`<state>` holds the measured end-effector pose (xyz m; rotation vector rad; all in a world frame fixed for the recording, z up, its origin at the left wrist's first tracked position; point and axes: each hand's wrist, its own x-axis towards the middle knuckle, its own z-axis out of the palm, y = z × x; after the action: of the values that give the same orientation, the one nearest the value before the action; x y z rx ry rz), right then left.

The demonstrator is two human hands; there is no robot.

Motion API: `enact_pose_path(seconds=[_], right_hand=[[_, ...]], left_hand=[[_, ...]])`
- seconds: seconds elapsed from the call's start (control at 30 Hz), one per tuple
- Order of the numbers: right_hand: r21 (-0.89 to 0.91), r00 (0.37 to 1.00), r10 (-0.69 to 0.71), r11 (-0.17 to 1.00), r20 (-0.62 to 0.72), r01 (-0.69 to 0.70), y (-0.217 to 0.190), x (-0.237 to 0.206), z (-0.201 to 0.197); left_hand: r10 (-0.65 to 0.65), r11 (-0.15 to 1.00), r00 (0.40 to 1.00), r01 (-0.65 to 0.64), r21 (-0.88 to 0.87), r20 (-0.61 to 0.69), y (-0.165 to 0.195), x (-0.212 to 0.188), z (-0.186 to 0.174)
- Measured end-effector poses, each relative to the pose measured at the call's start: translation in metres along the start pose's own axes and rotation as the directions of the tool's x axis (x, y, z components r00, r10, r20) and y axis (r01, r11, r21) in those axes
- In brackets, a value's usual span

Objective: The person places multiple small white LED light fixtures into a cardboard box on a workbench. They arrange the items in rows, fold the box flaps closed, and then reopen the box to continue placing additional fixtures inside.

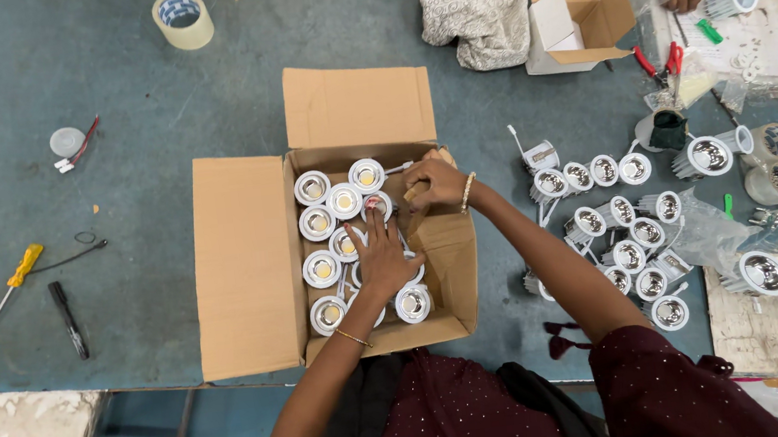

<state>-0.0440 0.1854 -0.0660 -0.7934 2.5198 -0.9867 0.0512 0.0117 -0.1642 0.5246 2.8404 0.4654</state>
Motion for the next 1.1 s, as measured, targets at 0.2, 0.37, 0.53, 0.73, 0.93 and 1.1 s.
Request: enact_pose_path(seconds=[0.2, 0.37, 0.53, 0.73, 0.93, 1.1], right_hand=[[-0.253, 0.983, -0.181, 0.950, 0.019, 0.180, 0.007, 0.001, 0.010], [-0.703, 1.000, 0.006, 0.711, 0.012, 0.005, -0.001, 0.000, 0.061], [-0.867, 0.996, -0.089, 0.495, 0.012, 0.054, 0.006, -0.002, 0.089], [-0.857, 0.987, -0.159, 0.505, 0.025, 0.103, 0.014, -0.002, 0.078], [-0.815, 0.972, -0.235, 0.566, -0.014, 0.124, 0.009, -0.011, 0.071], [-0.759, 0.971, -0.222, 0.645, -0.084, 0.082, 0.008, -0.022, 0.063]], left_hand=[[0.048, 0.998, 0.996, -0.046, 0.031, -0.069, -0.006, 0.006, 0.021], [0.077, 0.996, 0.984, -0.085, -0.040, -0.161, -0.011, -0.001, 0.029], [0.100, 0.989, 0.977, -0.075, -0.131, 0.190, 0.008, -0.042, 0.009], [0.258, 0.946, 0.965, -0.245, -0.212, 0.037, 0.012, -0.074, 0.013], [0.582, 0.671, 0.770, -0.275, -0.688, 0.261, 0.006, -0.085, 0.050], [0.529, 0.775, 0.790, -0.302, -0.555, 0.308, 0.007, -0.086, 0.066]])
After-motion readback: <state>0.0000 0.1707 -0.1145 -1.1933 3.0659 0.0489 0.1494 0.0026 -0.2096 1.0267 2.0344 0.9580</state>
